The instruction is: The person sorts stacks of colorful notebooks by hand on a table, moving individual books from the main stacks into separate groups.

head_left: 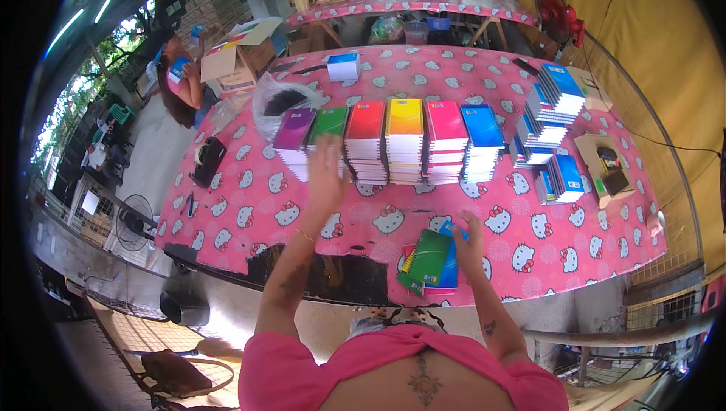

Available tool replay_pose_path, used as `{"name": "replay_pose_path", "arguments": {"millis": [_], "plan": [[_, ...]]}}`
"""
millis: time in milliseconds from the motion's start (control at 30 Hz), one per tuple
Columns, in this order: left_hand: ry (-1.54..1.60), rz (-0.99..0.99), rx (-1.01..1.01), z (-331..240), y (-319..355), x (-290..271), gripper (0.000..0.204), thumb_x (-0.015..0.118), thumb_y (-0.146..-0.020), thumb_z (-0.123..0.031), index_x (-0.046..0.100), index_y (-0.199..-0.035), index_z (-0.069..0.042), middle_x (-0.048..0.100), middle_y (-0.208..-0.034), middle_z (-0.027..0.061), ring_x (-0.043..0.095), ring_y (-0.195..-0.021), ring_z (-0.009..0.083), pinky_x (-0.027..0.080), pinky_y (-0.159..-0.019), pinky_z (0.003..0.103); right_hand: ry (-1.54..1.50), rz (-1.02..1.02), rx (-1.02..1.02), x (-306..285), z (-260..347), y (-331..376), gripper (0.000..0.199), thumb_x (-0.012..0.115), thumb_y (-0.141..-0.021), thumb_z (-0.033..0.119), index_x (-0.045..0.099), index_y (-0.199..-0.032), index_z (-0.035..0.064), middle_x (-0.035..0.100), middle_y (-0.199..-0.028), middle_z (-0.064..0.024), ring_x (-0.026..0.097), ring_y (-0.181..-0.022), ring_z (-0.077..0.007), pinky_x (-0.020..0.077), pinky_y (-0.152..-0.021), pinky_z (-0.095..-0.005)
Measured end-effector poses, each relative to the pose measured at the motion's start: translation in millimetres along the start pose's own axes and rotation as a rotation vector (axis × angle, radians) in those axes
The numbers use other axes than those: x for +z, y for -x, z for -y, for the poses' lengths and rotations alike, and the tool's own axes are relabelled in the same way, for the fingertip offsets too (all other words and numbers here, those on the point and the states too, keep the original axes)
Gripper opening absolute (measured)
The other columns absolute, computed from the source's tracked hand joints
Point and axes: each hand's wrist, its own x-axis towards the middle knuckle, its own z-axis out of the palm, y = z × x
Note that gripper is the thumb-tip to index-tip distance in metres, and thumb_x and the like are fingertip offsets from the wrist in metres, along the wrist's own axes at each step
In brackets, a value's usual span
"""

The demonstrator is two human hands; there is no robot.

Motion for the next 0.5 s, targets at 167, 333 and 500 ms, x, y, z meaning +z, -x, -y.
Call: {"name": "replay_pose_path", "arguments": {"millis": [167, 333, 500], "plan": [[-0.088, 0.054, 0.100, 47, -34, -4, 0.086, 0.073, -0.079, -0.017, 0.030, -0.153, -0.005, 0.033, -0.156, 0.0181, 0.028, -0.147, 0.0364, 0.023, -0.117, 0.058, -0.083, 0.108, -0.062, 44, 56, -24, 0.041, 0.064, -0.087, 0.002, 0.058, -0.127, 0.0059, 0.055, -0.132, -0.0127, 0.051, -0.126, -0.0270, 0.0437, -0.101, -0.0359], [-0.036, 0.072, 0.314, 29, -54, 30, 0.063, 0.065, -0.085, -0.017, 0.045, -0.144, -0.005, 0.048, -0.147, 0.0183, 0.039, -0.142, 0.0316, 0.024, -0.117, 0.058, -0.267, 0.275, -0.088, 107, 89, -33, 0.038, 0.064, -0.092, 0.012, 0.057, -0.129, 0.0082, 0.054, -0.134, -0.0151, 0.053, -0.122, -0.0295, 0.0431, -0.101, -0.0386], [0.244, 0.425, 0.459, 2, -25, 22, 0.036, 0.056, -0.090, -0.012, 0.061, -0.126, -0.006, 0.068, -0.121, 0.0073, 0.060, -0.119, 0.0231, 0.031, -0.113, 0.056, -1.068, 0.258, 0.525, 96, 118, -42, 0.042, 0.058, -0.099, 0.029, 0.051, -0.136, 0.0102, 0.053, -0.136, -0.0097, 0.054, -0.123, -0.0245, 0.0480, -0.096, -0.0414]]}}
